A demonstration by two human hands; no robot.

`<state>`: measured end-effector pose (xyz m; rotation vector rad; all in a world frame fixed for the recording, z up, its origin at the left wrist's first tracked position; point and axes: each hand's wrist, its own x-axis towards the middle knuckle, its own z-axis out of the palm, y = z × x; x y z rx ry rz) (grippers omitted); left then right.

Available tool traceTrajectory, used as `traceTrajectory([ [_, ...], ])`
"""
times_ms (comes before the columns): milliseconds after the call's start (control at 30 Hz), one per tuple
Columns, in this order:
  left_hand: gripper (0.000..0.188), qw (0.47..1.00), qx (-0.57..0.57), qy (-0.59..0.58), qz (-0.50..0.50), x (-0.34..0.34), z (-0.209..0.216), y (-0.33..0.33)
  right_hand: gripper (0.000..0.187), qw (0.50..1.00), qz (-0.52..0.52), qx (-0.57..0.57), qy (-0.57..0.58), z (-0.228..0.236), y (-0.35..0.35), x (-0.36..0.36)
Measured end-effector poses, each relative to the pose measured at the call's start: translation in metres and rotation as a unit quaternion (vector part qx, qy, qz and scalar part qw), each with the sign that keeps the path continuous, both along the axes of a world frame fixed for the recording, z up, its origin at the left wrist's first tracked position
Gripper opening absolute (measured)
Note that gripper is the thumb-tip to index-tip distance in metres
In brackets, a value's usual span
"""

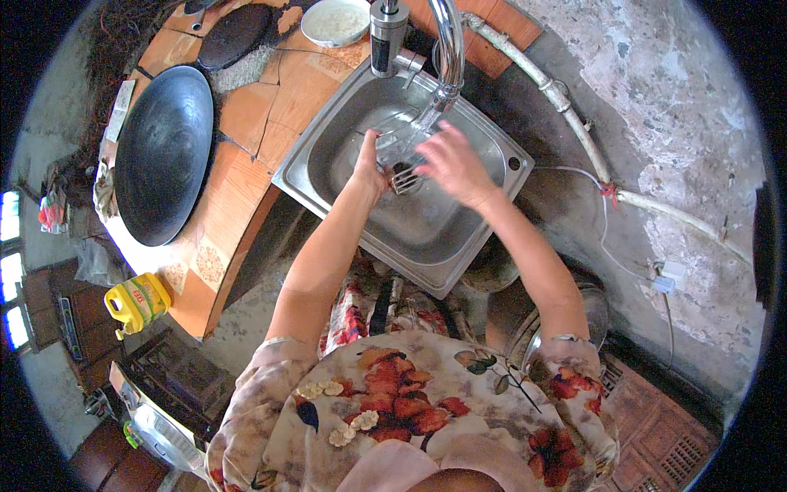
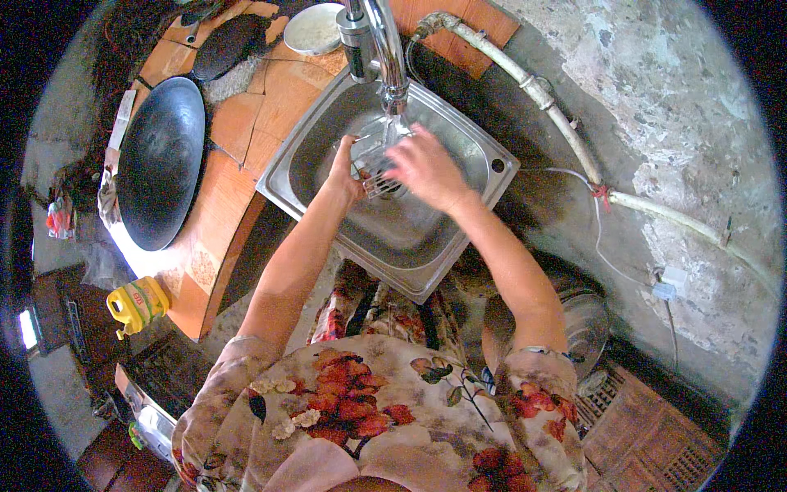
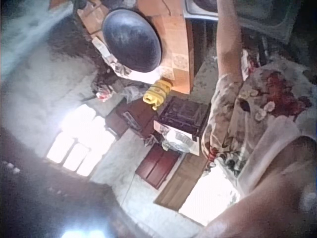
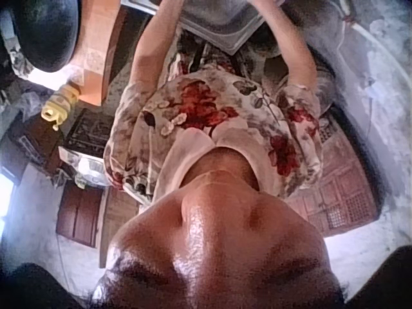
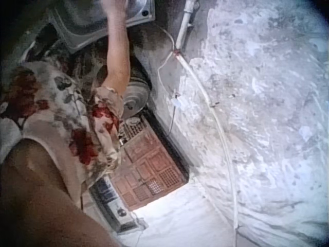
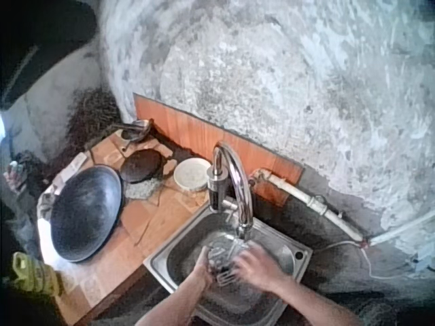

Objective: The person washes a metal rack in a sink using a scrub pad and water, scrubbing the wires and frame from multiple angles before rinsing it under the faucet.

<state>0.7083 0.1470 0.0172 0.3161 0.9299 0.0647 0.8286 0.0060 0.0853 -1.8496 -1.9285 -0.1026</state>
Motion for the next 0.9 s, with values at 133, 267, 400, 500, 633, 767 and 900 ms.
traceTrajectory([
  [133,0.055,0.997,-0.012,-0.075,0.003,0.003,-0.043,0.008,0.036,0.989,0.144,-0.007,0.012,0.013,0.03,-0.026],
  [267,0.054,0.996,-0.079,-0.025,-0.034,0.003,-0.005,0.024,0.039,0.995,0.079,-0.055,0.03,0.013,0.014,0.034],
  [400,0.047,0.995,-0.049,0.014,-0.091,0.0,-0.061,0.047,0.045,0.985,0.096,-0.122,0.074,0.003,0.024,0.003],
  [500,0.047,0.996,0.019,-0.018,-0.087,0.0,-0.02,0.021,0.044,0.987,0.135,-0.065,0.062,0.005,0.039,-0.019],
  [633,0.051,0.992,-0.121,0.012,-0.017,-0.006,0.01,0.021,0.044,0.991,0.085,-0.086,0.048,-0.005,0.025,0.029],
  [767,0.059,0.997,-0.038,0.04,-0.062,-0.008,-0.04,0.037,0.041,0.99,0.12,-0.066,-0.044,-0.004,0.02,0.019],
  [900,0.055,0.994,0.057,-0.096,-0.008,-0.008,-0.043,0.02,0.037,0.977,0.183,-0.101,0.045,0.0,0.034,-0.035],
])
